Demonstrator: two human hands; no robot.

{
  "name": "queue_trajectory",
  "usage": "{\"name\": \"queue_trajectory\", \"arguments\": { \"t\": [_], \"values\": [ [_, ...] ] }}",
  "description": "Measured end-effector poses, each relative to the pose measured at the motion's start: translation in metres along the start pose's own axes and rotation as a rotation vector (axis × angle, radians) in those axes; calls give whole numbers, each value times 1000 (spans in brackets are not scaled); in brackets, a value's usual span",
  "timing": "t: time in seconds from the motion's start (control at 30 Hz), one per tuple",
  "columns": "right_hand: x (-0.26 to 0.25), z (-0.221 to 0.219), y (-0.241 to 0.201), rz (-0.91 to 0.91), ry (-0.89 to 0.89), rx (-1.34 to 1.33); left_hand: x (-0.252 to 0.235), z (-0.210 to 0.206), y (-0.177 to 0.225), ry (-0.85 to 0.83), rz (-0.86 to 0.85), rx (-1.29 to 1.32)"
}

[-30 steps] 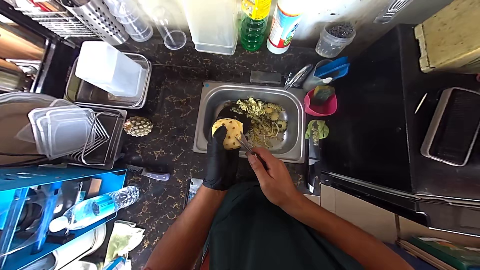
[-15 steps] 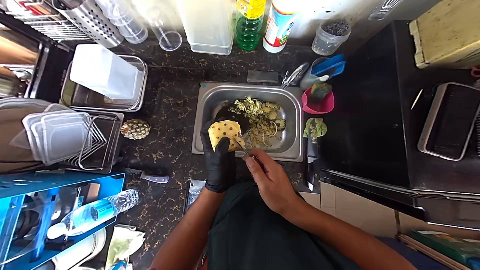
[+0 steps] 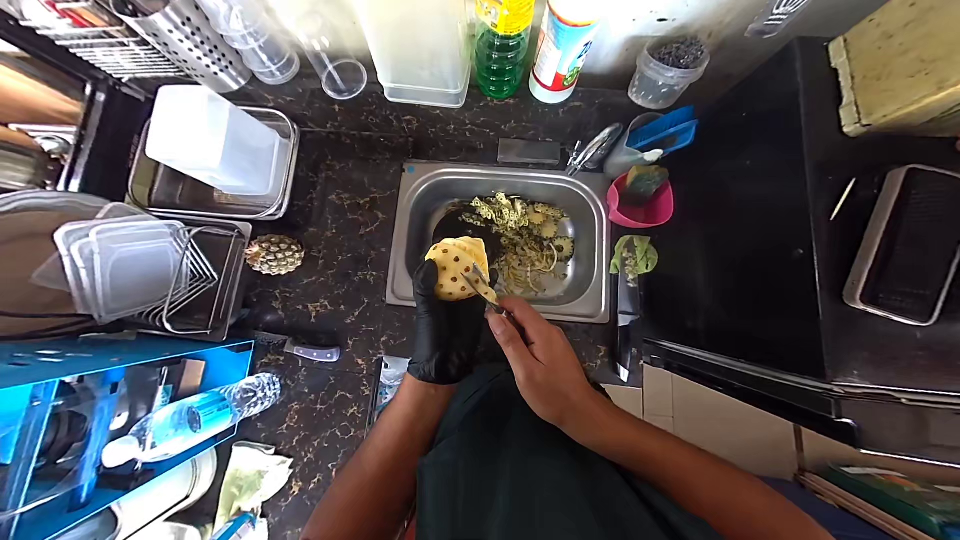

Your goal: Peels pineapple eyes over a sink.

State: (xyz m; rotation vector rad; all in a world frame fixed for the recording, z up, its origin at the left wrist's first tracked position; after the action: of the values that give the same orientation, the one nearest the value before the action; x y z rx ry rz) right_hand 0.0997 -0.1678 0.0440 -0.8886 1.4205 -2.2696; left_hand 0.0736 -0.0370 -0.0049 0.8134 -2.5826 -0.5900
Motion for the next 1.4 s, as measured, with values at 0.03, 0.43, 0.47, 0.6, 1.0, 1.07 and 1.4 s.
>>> {"name": "queue_trajectory", "arguments": {
  "t": [0.03,0.43,0.47,0.6,1.0,1.07,1.4],
  "values": [
    [0,0,1,2,-4,-2,-3,2,1,-26,-31,8],
    [7,5,10,6,-52,-33,-5,-6,21,-136,-166,-266],
    [7,5,9,21,-46,-14,-5,-7,22,-148,-153,-282],
    [5,2,5,31,-81,-30,-4,-8,29,-153,-146,-311],
    [0,2,1,17,-65,58,-1,-3,34,-194,-167,-408],
    [-4,5,0,-10,-80,30,4,-3,25,-198,-142,-496],
    [1,11,2,-34,-144,77,-9,2,41,-278,-109,-626]
  ]
}}
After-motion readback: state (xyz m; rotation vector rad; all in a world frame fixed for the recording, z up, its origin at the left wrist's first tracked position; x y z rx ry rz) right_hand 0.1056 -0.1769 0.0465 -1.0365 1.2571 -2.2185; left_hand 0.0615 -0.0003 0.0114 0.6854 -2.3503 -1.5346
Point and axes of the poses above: each hand's wrist, its own x-axis away from the middle knuckle, its own z-axis out of the back of the hand, y = z × x, the point moved 8 cm from there along -x, towards the middle knuckle, and after that the axes turned 10 degrees about -z, right-handed, at the moved point
